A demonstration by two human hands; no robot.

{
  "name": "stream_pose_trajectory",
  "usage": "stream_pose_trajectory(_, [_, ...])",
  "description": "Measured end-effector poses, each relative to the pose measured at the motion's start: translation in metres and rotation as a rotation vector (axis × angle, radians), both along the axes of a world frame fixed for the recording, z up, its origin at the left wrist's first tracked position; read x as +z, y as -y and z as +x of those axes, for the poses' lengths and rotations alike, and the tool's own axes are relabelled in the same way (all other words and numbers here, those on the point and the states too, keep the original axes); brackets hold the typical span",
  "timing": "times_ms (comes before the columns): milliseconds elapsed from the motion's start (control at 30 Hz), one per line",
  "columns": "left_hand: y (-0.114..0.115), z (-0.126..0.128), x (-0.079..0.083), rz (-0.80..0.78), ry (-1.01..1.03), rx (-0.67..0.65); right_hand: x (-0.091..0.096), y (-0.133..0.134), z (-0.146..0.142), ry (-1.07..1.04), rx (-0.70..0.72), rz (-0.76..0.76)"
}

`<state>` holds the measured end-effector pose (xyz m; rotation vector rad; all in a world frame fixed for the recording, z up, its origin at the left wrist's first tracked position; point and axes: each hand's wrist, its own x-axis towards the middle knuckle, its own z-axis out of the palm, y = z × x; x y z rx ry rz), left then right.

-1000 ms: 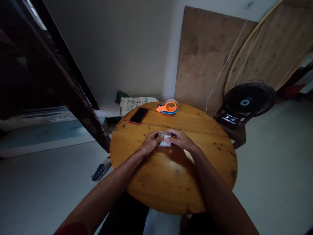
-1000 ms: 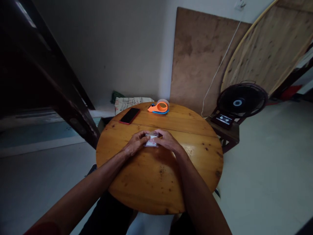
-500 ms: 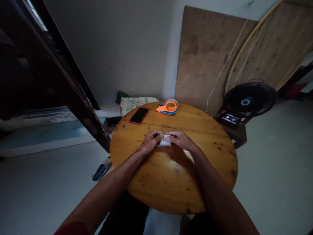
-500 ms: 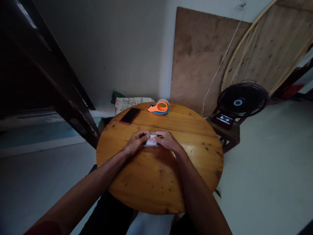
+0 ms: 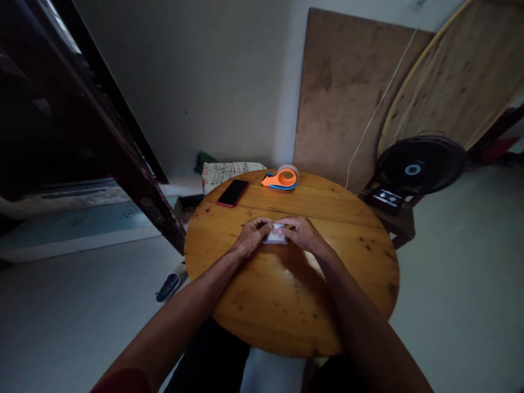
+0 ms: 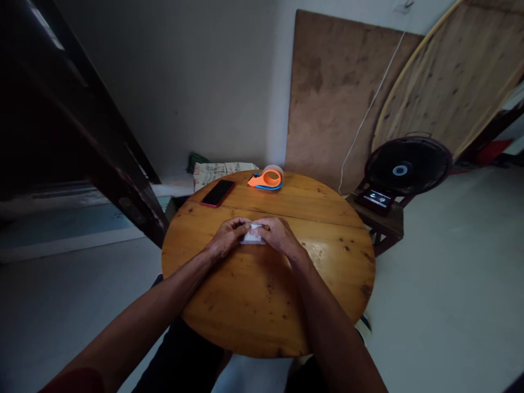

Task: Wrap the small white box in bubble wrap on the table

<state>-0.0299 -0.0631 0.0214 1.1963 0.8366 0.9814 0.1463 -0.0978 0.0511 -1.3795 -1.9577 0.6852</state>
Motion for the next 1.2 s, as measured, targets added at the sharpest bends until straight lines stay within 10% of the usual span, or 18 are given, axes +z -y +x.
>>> stream_pose_trajectory(633, [-0.009, 0.002, -0.010, 0.336, -0.250, 0.028, 0.006, 0.003, 0.003, 0.228, 0.085, 0.227])
stream_pose_trajectory(1200, [-0.013, 0.003, -0.023, 0.117, 0.011, 0.071, -0.021, -0.003, 0.003, 0.317, -0.025, 0.347])
